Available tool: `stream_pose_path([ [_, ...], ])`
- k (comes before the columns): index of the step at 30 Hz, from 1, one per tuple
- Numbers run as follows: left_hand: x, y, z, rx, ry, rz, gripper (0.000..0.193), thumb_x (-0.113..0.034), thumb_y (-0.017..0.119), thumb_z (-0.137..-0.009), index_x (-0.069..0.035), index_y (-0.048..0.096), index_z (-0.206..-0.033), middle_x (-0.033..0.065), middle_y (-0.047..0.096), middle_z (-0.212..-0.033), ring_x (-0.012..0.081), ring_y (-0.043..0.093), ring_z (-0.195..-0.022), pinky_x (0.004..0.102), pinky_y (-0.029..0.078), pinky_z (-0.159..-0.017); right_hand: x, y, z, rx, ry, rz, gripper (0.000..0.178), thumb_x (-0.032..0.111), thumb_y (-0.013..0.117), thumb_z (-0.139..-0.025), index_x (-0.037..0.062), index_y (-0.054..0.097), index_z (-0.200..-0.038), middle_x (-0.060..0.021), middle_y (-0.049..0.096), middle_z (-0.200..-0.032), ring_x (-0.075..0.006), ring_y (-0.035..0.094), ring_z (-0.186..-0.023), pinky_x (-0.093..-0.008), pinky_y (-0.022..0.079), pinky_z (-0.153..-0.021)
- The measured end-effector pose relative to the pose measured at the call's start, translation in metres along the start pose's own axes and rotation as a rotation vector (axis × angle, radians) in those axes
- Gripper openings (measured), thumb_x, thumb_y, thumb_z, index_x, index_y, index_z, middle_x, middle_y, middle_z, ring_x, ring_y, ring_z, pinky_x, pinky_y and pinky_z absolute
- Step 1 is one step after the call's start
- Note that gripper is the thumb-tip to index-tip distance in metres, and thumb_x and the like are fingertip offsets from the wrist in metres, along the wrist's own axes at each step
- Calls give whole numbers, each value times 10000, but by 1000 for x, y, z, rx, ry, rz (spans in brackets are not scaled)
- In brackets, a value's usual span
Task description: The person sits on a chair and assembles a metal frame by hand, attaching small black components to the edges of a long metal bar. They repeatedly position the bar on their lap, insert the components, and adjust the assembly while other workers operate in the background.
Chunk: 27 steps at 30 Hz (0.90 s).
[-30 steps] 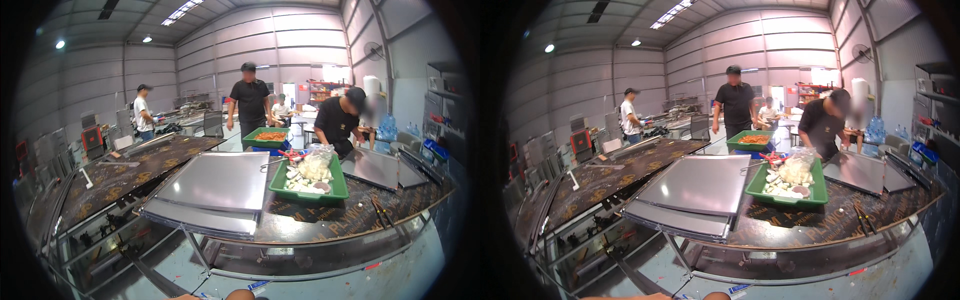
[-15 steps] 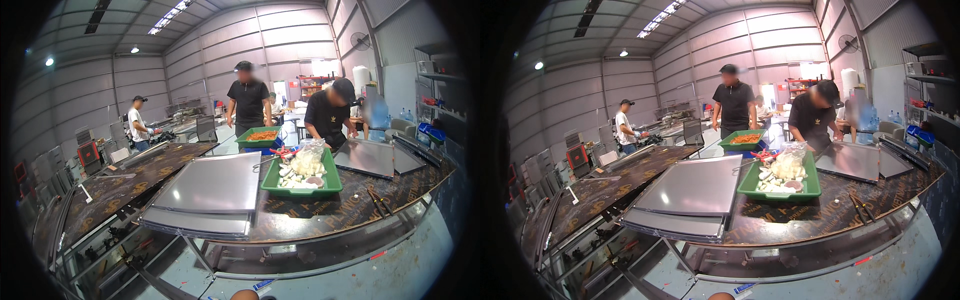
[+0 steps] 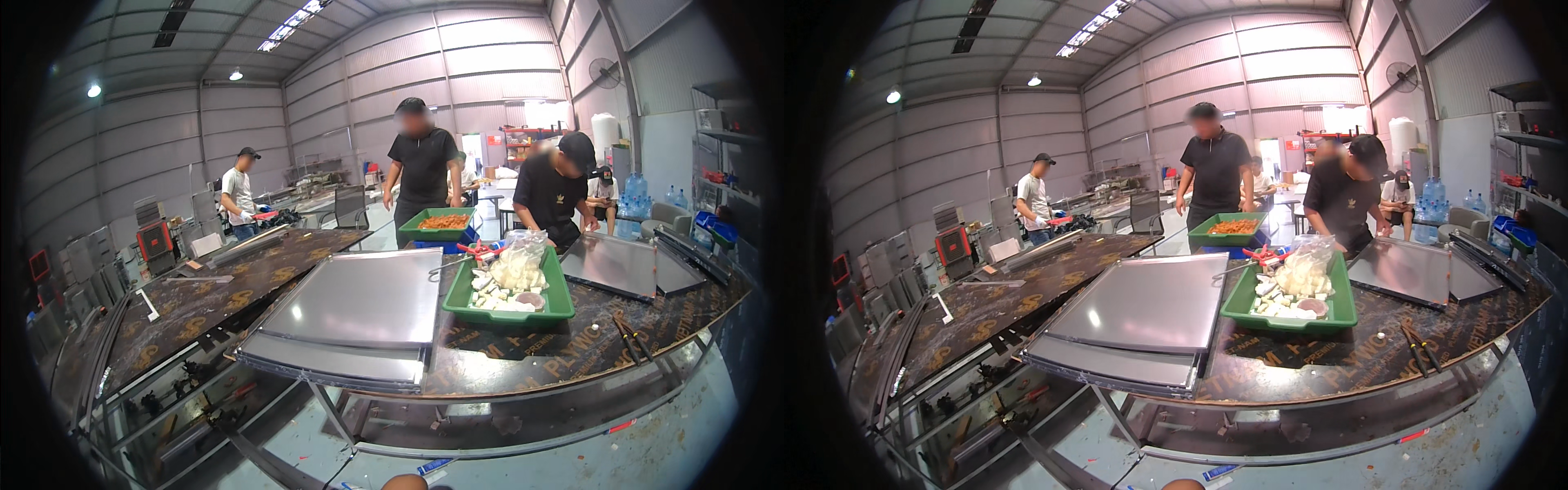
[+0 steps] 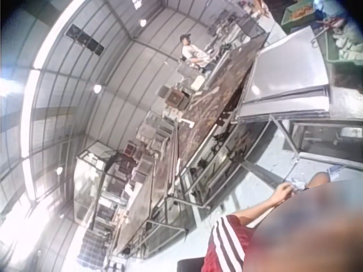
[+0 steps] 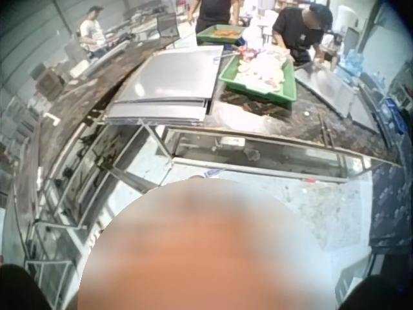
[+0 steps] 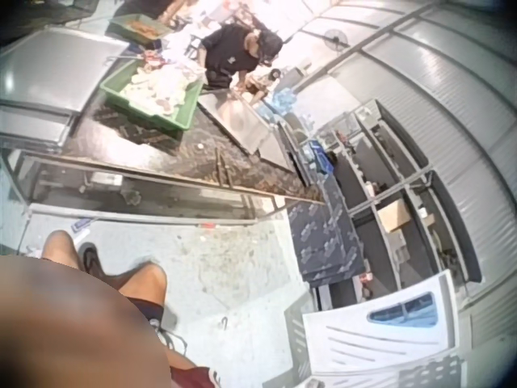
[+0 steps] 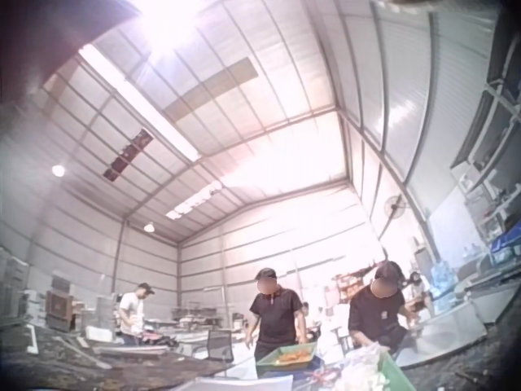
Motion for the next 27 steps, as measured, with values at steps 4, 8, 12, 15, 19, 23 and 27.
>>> stream_pose_path([
  [4,-8,-39,-29,-53,97,-262,251,-266,571,-1029,-51,644,-922,40,628,-704,134,591,-580,284,457,-496,0,0,-1,7,4,2,564,153,824,-766,76,512,-1228,-102,595,-1084,-220,580,-973,-347,484,-863],
  [8,-24,-58,-43,214,370,-901,316,-365,644,-967,-56,710,-964,141,698,-753,269,663,-647,382,513,-595,0,3,-4,10,2,-2,567,151,824,-765,76,510,-1230,-102,593,-1089,-221,579,-978,-347,483,-866],
  [12,-37,-54,-32,484,399,-1357,440,-545,728,-846,-137,767,-1006,160,734,-858,365,708,-796,467,554,-719,0,5,-6,18,1,-5,570,150,824,-764,76,509,-1232,-102,591,-1093,-221,578,-983,-348,482,-870],
  [15,-47,-52,-27,582,336,-1374,389,-536,762,-800,-174,792,-938,130,745,-853,348,715,-801,461,561,-723,-1,5,-8,25,-2,-3,572,149,825,-763,77,508,-1234,-102,590,-1097,-222,577,-987,-349,481,-872],
  [19,-49,-58,-35,537,262,-1459,252,-399,766,-789,-175,804,-898,129,748,-856,333,723,-813,453,567,-721,-4,4,-9,33,0,0,575,148,825,-762,77,507,-1235,-102,587,-1102,-222,575,-992,-349,480,-876],
  [23,-34,-70,-49,461,272,-1555,178,-291,734,-781,-169,810,-887,136,748,-860,334,728,-828,446,572,-721,-6,2,-7,43,1,2,578,147,826,-761,78,506,-1237,-102,585,-1106,-223,574,-997,-350,479,-879],
  [27,-6,-90,-66,326,285,-1785,191,-302,716,-794,-134,783,-859,177,715,-755,372,717,-761,476,570,-678,-9,-1,-5,53,4,8,581,145,826,-760,78,505,-1239,-103,583,-1111,-224,572,-1002,-350,477,-882],
])
Point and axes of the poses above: each hand's wrist, its own z-axis away from the middle knuckle, its own y-axis out of the palm, x = y × z, the point moved 2 cm from there along -z, towards the middle knuckle
